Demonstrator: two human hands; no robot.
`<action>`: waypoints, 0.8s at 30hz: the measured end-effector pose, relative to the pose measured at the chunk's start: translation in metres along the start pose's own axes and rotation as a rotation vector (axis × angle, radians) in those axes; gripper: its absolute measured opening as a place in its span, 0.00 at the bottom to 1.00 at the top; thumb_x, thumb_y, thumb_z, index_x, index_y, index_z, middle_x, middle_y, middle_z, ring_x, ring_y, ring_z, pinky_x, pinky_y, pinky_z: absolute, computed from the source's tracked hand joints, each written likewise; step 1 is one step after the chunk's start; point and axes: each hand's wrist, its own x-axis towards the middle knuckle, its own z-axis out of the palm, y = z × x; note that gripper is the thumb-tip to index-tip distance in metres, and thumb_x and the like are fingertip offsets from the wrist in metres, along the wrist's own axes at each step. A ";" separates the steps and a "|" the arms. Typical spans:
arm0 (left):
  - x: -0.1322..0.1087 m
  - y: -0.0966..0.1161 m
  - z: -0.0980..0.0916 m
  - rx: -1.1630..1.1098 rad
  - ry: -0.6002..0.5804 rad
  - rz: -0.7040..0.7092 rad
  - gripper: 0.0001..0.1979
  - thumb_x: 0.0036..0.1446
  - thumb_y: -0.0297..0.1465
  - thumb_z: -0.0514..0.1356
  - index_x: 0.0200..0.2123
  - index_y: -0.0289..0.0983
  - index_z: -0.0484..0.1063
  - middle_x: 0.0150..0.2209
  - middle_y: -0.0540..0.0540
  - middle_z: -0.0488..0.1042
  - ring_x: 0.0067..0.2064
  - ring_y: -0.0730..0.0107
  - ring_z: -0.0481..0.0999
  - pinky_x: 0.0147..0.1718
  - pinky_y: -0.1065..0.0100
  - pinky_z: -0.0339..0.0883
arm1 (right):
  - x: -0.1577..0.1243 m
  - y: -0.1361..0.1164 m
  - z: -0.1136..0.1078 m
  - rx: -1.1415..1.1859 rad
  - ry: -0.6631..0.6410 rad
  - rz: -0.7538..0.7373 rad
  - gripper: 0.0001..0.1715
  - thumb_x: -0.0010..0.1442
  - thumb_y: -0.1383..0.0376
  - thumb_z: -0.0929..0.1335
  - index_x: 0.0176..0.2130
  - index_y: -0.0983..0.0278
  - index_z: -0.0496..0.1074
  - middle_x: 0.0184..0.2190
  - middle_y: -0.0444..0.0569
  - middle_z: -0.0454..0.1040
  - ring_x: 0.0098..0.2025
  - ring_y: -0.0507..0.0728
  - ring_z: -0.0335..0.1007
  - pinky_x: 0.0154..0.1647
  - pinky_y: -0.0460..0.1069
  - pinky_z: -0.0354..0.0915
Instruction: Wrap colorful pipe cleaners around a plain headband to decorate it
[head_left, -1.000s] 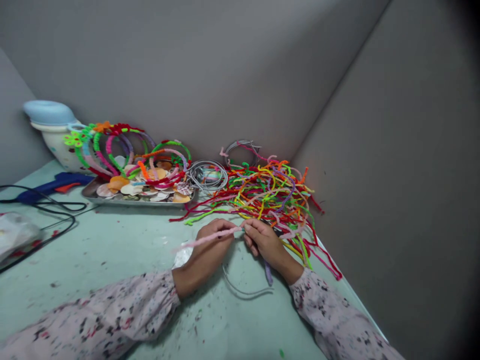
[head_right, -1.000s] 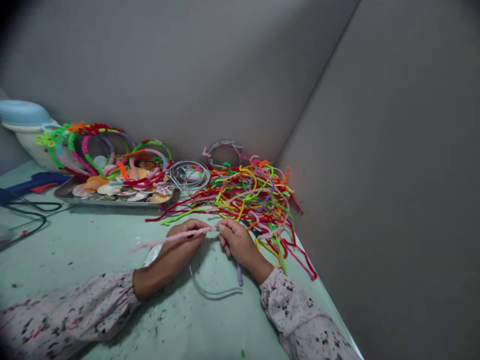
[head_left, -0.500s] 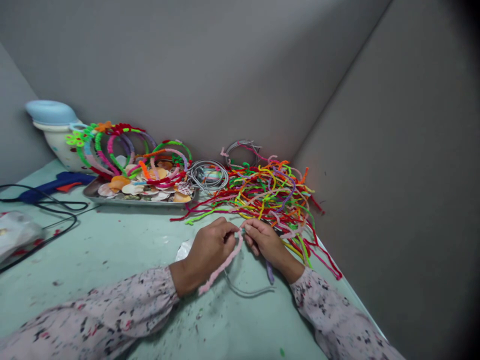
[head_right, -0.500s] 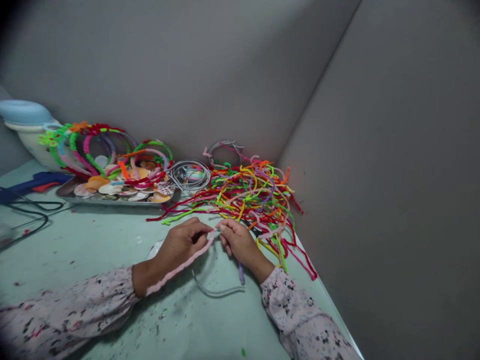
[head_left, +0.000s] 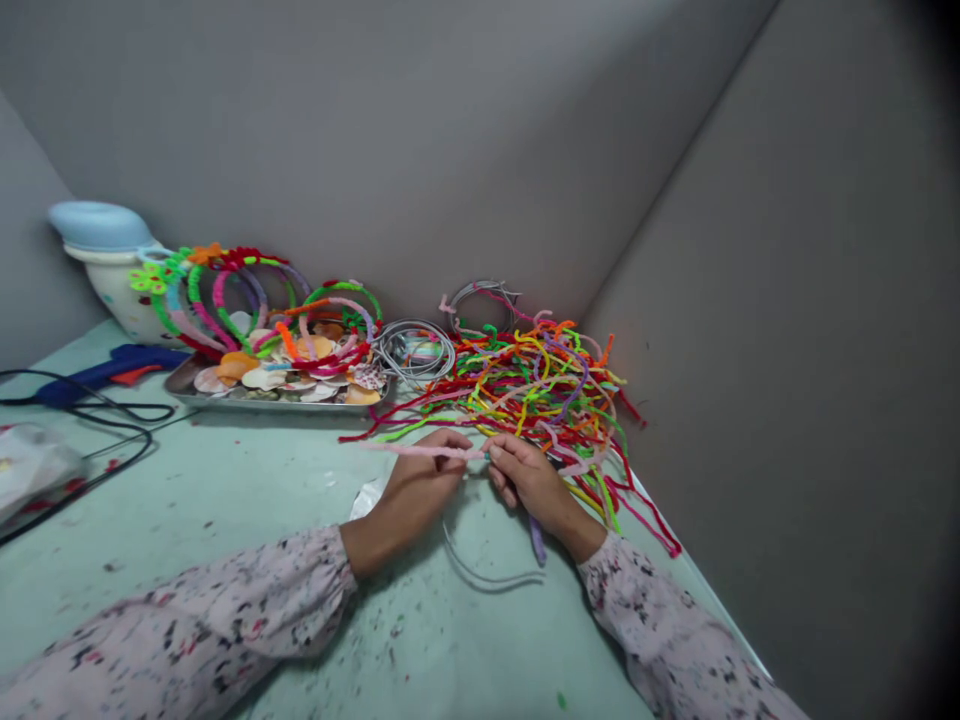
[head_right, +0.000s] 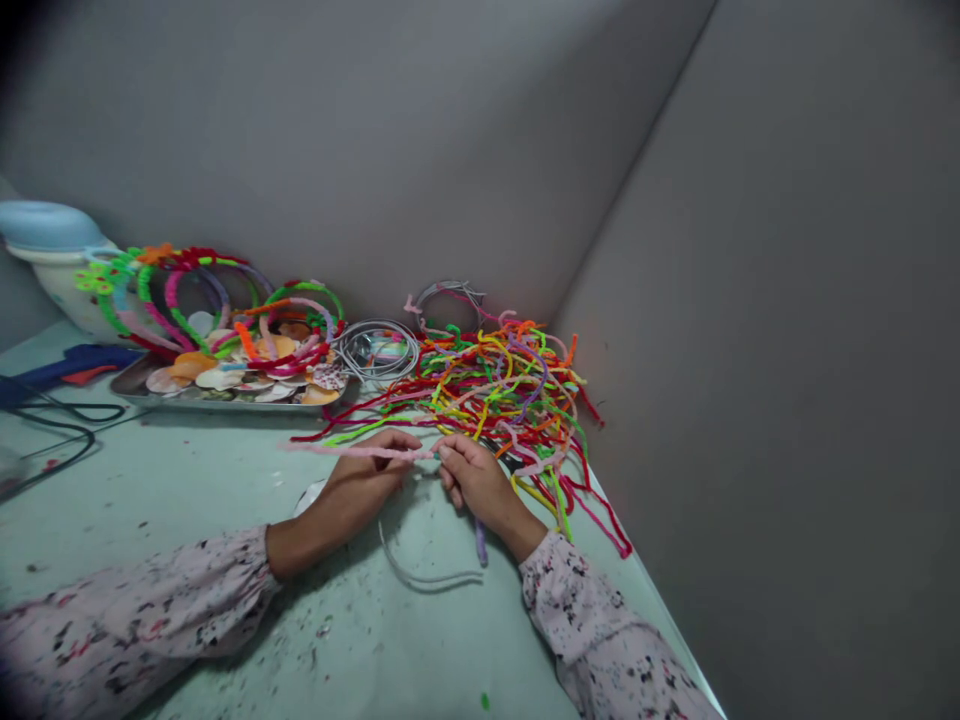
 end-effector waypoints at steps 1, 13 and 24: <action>0.001 -0.001 0.001 -0.069 0.005 -0.068 0.09 0.56 0.34 0.55 0.35 0.36 0.71 0.26 0.49 0.71 0.25 0.73 0.68 0.24 0.72 0.59 | 0.000 0.000 0.000 0.001 -0.005 0.002 0.13 0.61 0.56 0.62 0.38 0.63 0.65 0.18 0.35 0.61 0.13 0.45 0.52 0.14 0.41 0.48; 0.010 -0.008 0.002 -0.171 -0.144 -0.313 0.16 0.54 0.42 0.56 0.23 0.35 0.64 0.17 0.52 0.65 0.16 0.77 0.62 0.16 0.74 0.50 | -0.001 0.000 -0.001 -0.061 -0.025 0.015 0.14 0.61 0.55 0.62 0.38 0.63 0.66 0.18 0.36 0.62 0.14 0.45 0.52 0.14 0.41 0.48; 0.011 -0.005 -0.002 -0.078 -0.162 -0.296 0.16 0.52 0.41 0.56 0.20 0.36 0.62 0.14 0.54 0.62 0.17 0.78 0.58 0.17 0.74 0.48 | 0.000 0.001 -0.001 -0.069 -0.024 0.006 0.14 0.62 0.56 0.62 0.37 0.64 0.66 0.18 0.36 0.61 0.13 0.45 0.53 0.14 0.42 0.48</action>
